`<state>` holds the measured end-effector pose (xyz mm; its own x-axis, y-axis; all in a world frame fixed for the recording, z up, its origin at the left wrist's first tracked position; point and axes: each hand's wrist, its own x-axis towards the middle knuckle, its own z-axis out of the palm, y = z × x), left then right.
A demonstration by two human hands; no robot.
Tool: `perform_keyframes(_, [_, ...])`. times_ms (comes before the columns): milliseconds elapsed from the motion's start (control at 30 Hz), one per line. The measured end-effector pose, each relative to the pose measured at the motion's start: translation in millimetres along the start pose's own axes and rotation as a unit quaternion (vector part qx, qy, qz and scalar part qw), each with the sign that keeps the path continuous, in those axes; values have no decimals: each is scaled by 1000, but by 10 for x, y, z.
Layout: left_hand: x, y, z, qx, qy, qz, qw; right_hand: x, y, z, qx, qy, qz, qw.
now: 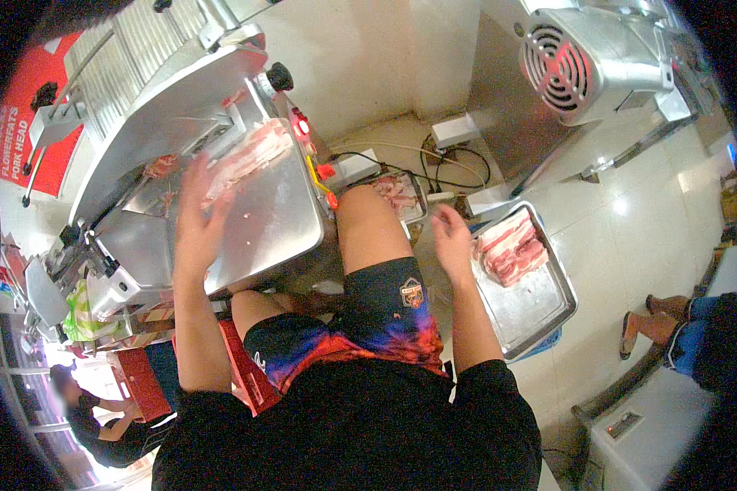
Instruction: The person operates a meat slicer to cut a large piece of pork into thin slices. They feed the meat through the machine repeatedly, collecting the resulting slices in a metal tray. The task involves handling the raw meat and the slicing equipment to produce a batch of sliced pork.
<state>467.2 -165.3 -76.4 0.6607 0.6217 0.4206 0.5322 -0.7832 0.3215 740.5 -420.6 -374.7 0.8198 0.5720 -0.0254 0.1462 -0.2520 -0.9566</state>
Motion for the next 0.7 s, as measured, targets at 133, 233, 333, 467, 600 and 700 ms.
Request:
perform_keyframes(133, [14,-61,225,149,-87,20,985,101,-1476,390,241,-166,-14,956])
perform_keyframes(233, [-11,61,252,139,-99,24,985,45,-2069,698,345,-224,22,911])
perform_keyframes(333, [-41,517,285,126,-133,65,981,-72,-2436,936,355,-224,-35,907])
perform_keyframes(467, [-262,1049,448,-19,-118,106,987,-249,-2403,854,517,-60,99,848])
perform_keyframes(600, [-360,1413,408,-213,-70,142,964,-354,-2247,122,632,-6,69,772])
perform_keyframes(700, [-342,1424,429,-239,-45,154,958,-335,-1984,-380,633,69,-44,770])
